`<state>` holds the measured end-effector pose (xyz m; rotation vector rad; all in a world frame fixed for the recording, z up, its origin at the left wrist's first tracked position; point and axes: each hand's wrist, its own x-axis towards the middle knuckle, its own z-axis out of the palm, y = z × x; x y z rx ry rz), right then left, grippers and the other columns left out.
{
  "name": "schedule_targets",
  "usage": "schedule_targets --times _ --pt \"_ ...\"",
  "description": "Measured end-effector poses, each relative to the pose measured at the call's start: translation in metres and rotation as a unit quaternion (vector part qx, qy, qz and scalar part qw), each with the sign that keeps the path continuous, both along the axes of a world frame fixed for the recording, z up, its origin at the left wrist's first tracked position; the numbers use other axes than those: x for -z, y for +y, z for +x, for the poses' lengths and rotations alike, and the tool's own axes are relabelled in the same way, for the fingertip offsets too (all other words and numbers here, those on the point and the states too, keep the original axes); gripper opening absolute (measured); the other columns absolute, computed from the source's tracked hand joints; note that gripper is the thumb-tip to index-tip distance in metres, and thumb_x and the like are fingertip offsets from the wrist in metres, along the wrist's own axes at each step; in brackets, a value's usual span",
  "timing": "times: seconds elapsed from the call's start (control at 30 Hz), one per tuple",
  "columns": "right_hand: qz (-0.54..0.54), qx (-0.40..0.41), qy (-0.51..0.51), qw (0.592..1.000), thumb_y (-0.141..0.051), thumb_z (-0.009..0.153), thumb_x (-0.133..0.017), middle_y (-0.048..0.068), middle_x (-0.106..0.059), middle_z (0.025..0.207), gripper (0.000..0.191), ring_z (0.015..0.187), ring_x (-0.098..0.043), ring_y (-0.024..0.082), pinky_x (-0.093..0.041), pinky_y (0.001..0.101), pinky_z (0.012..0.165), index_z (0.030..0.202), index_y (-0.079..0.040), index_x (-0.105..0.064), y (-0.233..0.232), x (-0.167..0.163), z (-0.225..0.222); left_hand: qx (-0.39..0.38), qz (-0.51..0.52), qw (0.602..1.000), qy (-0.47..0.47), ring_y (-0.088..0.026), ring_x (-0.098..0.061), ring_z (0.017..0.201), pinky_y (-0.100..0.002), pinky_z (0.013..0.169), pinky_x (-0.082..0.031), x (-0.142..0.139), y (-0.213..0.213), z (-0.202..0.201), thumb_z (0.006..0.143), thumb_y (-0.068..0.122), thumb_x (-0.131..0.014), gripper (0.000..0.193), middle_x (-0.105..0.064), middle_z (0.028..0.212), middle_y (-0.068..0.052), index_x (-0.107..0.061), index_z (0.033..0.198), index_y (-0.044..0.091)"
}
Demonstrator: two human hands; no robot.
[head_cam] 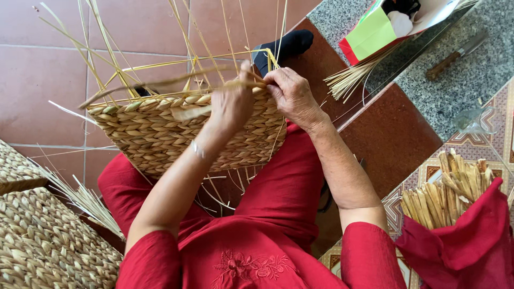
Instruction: The person sits on the floor weaving a water hyacinth basket, trimming excess strands with scissors and folding and wrapping cane strips around the rim to secure the woven edge. They work the strips around the frame by hand, tucking ends into the weave.
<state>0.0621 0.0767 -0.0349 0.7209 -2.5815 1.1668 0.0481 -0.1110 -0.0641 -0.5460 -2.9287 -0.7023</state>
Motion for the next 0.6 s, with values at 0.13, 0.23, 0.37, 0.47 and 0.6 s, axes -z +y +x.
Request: schedule_targets --times 0.13,0.23,0.37,0.47,0.6 --pt "-0.03 0.007 -0.009 0.999 0.002 0.095 -0.072 0.01 -0.065 0.096 0.014 0.088 -0.067 0.027 -0.056 0.0377 0.076 0.104 -0.004 -0.064 -0.001 -0.001 -0.001 -0.014 0.217 0.976 -0.035 -0.025 -0.072 0.074 -0.037 0.061 -0.056 0.008 0.001 -0.027 0.098 0.015 -0.071 0.024 -0.072 0.083 -0.012 -0.065 0.12 0.008" --pt "-0.055 0.028 0.012 0.998 0.004 0.094 -0.071 0.01 -0.062 0.097 0.014 0.087 -0.067 0.025 -0.057 0.0352 0.074 0.103 -0.004 -0.064 -0.006 0.002 -0.001 0.027 0.299 0.953 0.044 -0.02 -0.073 0.085 -0.036 0.071 -0.059 0.009 -0.011 -0.012 0.094 0.016 -0.078 0.014 -0.074 0.096 -0.011 -0.068 0.1 0.01" --pt "-0.047 0.066 0.04 0.996 0.004 0.092 -0.074 0.009 -0.06 0.094 0.014 0.083 -0.066 0.025 -0.056 0.0355 0.072 0.099 -0.005 -0.066 -0.015 0.011 -0.003 -0.035 0.367 0.924 -0.098 -0.024 -0.071 0.1 -0.034 0.082 -0.06 0.01 -0.02 0.037 0.094 0.014 -0.068 0.019 -0.073 0.111 -0.016 -0.075 0.11 0.007" --pt "-0.003 0.072 0.094 0.993 0.002 0.088 -0.077 0.009 -0.059 0.092 0.015 0.085 -0.065 0.027 -0.055 0.0386 0.074 0.095 -0.005 -0.065 -0.018 0.015 -0.007 -0.055 0.608 0.737 -0.289 -0.026 -0.068 0.119 -0.035 0.105 -0.055 0.009 -0.018 0.068 0.101 0.017 -0.048 0.034 -0.072 0.128 -0.017 -0.074 0.117 0.004" --pt "0.058 0.056 0.153 0.985 0.0 0.085 -0.077 0.008 -0.059 0.092 0.014 0.088 -0.064 0.028 -0.056 0.0398 0.076 0.093 -0.005 -0.066 -0.021 0.015 -0.006 0.094 0.386 0.915 -0.07 -0.029 -0.056 0.14 -0.041 0.121 -0.045 0.006 -0.018 0.074 0.105 0.017 -0.053 0.037 -0.061 0.147 -0.016 -0.065 0.136 0.002"
